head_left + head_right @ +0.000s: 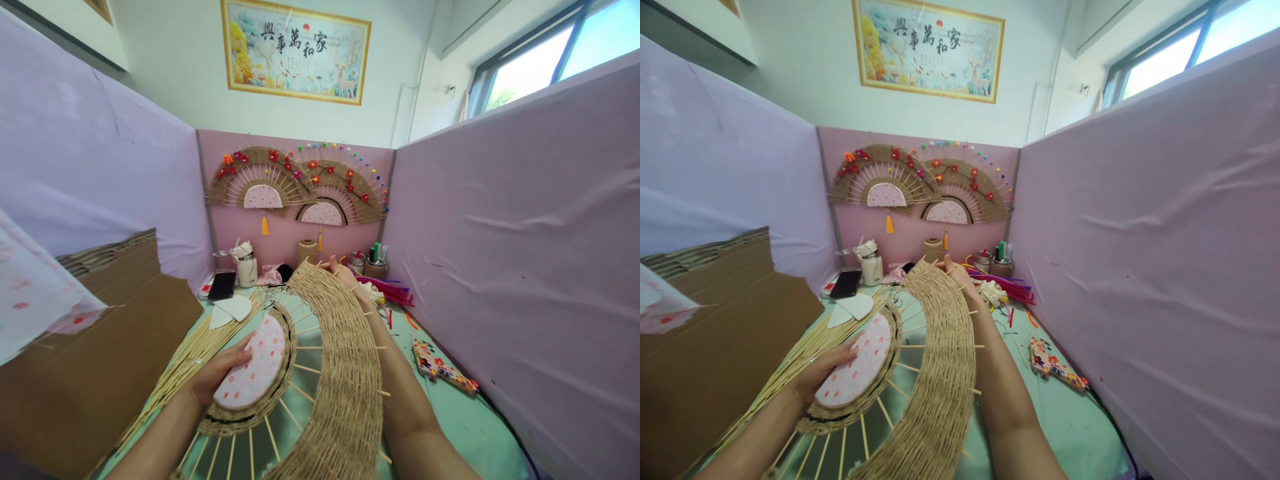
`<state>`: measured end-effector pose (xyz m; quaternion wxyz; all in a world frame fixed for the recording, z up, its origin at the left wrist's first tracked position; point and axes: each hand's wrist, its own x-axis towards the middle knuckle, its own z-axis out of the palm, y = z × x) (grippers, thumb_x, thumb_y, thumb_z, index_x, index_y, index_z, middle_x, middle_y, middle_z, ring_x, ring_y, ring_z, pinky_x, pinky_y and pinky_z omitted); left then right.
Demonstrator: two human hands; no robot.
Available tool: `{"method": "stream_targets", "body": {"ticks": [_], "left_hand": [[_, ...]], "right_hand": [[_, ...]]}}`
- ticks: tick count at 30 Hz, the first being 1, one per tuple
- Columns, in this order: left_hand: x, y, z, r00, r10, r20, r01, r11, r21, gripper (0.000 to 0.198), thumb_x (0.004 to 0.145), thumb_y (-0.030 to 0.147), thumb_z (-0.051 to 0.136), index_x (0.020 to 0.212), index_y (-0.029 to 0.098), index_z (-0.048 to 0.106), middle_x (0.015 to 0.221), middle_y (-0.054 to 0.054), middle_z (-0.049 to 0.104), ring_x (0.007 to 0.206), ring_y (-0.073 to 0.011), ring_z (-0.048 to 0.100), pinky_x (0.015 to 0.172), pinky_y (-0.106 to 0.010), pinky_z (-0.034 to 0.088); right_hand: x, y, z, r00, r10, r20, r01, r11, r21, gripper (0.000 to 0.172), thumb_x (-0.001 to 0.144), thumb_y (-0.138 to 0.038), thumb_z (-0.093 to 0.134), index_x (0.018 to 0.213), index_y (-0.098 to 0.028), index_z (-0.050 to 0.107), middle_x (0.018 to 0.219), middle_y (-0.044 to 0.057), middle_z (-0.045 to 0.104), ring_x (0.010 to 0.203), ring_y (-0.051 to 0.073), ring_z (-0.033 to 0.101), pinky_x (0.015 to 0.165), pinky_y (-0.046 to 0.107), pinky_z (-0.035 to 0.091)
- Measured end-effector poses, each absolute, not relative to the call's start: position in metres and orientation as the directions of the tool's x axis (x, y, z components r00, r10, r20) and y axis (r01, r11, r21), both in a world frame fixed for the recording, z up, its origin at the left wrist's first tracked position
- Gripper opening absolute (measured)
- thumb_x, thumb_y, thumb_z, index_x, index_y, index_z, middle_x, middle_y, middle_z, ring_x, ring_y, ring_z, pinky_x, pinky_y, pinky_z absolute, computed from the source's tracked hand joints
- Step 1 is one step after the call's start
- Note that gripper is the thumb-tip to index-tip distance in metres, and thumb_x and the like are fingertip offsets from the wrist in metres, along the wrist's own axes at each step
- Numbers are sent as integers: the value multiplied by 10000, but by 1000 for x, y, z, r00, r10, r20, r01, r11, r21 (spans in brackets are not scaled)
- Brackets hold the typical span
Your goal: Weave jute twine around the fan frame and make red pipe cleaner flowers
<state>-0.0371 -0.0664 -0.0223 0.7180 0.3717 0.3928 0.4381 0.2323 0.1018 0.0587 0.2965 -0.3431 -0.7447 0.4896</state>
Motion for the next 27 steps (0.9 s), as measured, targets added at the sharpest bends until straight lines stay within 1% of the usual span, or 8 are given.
{"method": "stream_targets", "body": {"ticks": [2, 4, 6, 9, 12, 18, 22, 27], "left_hand": [[-37, -66, -21, 302, 922, -242, -341, 341, 876, 966, 685, 193, 706, 1453, 170, 119, 839, -70, 718, 578, -156, 646, 492, -197, 462], [-37, -65, -20, 291, 924, -248, -348, 343, 872, 986, 681, 181, 704, 1454, 162, 93, 787, -54, 718, 547, -151, 638, 470, -191, 450], [-36, -65, -19, 282, 924, -257, -352, 349, 868, 1002, 676, 169, 703, 1455, 163, 73, 763, -45, 716, 529, -151, 635, 459, -191, 449], [-35, -65, -16, 277, 921, -272, -346, 360, 866, 988, 672, 163, 700, 1455, 172, 97, 749, -37, 714, 515, -152, 633, 447, -190, 452], [-32, -66, -14, 255, 923, -289, -327, 363, 872, 934, 683, 161, 688, 1449, 175, 154, 721, -32, 710, 496, -147, 626, 426, -182, 446], [-32, -67, -14, 207, 931, -300, -313, 354, 881, 860, 692, 146, 672, 1431, 168, 234, 697, -35, 705, 472, -145, 623, 404, -181, 449], [-31, -66, -13, 172, 939, -297, -323, 339, 884, 838, 691, 129, 664, 1424, 165, 259, 725, -41, 711, 494, -152, 636, 423, -190, 468], [-30, -66, -10, 151, 939, -311, -293, 342, 893, 841, 705, 130, 652, 1432, 144, 230, 696, -49, 709, 456, -152, 618, 385, -188, 442]], "right_hand": [[239, 105, 56, -433, 878, 205, 168, 302, -938, 634, 859, -636, 241, 853, -137, 631, 680, 92, 615, 780, 203, 539, 697, 295, 394], [244, 108, 53, -322, 918, 230, 115, 279, -954, 667, 831, -677, 259, 830, -123, 630, 644, 75, 597, 653, 171, 524, 602, 276, 387], [247, 109, 50, -274, 936, 222, 58, 246, -967, 668, 785, -715, 323, 802, -125, 634, 589, 45, 568, 537, 136, 479, 513, 254, 353], [252, 108, 48, -250, 933, 260, 26, 275, -961, 650, 738, -733, 394, 788, -133, 642, 557, 14, 542, 469, 106, 431, 460, 231, 319], [255, 106, 50, -216, 909, 355, 103, 383, -918, 613, 739, -701, 430, 791, -129, 646, 561, 8, 545, 477, 106, 439, 460, 225, 323], [265, 98, 61, -165, 829, 535, 374, 554, -744, 447, 801, -538, 471, 744, -137, 658, 613, 17, 582, 570, 129, 500, 513, 227, 339], [274, 86, 68, -196, 792, 579, 430, 600, -675, 442, 841, -508, 428, 766, -142, 665, 643, 20, 606, 595, 130, 515, 541, 228, 348], [275, 68, 78, -196, 742, 641, 513, 635, -578, 428, 858, -478, 423, 683, -149, 633, 613, 13, 590, 589, 123, 498, 548, 231, 332]]}}
